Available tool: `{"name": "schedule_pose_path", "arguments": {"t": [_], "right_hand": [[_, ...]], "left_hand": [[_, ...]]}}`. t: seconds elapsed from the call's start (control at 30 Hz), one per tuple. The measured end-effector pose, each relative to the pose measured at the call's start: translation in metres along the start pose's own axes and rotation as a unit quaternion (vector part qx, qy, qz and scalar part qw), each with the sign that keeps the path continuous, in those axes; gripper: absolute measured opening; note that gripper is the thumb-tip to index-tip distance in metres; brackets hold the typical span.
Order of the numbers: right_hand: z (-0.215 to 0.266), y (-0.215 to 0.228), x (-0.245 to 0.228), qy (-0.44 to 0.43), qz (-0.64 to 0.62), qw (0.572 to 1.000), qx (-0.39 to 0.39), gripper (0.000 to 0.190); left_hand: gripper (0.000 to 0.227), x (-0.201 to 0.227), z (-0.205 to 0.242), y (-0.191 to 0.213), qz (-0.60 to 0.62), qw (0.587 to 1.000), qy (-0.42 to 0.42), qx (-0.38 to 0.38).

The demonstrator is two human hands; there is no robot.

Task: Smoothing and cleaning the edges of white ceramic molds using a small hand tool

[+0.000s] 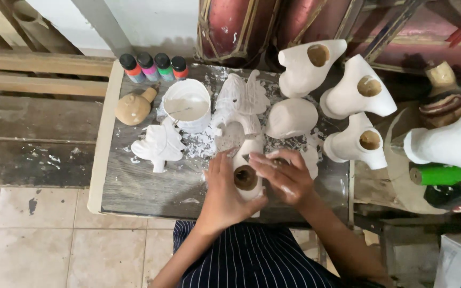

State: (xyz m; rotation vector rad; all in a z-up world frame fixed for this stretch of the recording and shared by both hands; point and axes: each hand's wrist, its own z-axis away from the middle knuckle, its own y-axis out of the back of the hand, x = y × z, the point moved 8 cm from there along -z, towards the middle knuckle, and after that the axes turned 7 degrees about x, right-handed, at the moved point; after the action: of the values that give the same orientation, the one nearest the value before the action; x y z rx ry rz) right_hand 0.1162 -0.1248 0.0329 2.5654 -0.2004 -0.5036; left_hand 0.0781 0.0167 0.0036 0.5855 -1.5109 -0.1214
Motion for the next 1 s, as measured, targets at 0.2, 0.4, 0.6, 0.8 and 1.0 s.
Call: {"name": "schedule_pose_path", "arguments": {"t": [0.2, 0.4, 0.6, 0.8, 1.0], "right_hand": [[0.0, 0.011, -0.012, -0.024, -0.01, 0.999, 0.02, 0.027], [-0.009, 0.009, -0.011, -0.026, 0.015, 0.999, 0.013, 0.026], [0.003, 0.018, -0.022, -0.033, -0.013, 0.999, 0.026, 0.023], [0.001, -0.007, 0.021, 0.027, -0.02, 0.993, 0.11, 0.023], [0.031, -0.017, 0.083, -0.439, -0.198, 0.856, 0.188, 0.02]], "left_hand": [[0.096, 0.004, -0.004, 0.004, 0.021, 0.999, 0.029, -0.011], [0.099, 0.01, -0.003, 0.006, 0.004, 1.0, 0.021, 0.0], [0.1, 0.011, -0.002, 0.006, -0.004, 1.0, 0.023, 0.016], [0.095, 0.015, -0.002, 0.005, 0.01, 0.999, 0.041, -0.007], [0.097, 0.017, -0.003, 0.009, 0.002, 0.998, 0.063, -0.003]]}}
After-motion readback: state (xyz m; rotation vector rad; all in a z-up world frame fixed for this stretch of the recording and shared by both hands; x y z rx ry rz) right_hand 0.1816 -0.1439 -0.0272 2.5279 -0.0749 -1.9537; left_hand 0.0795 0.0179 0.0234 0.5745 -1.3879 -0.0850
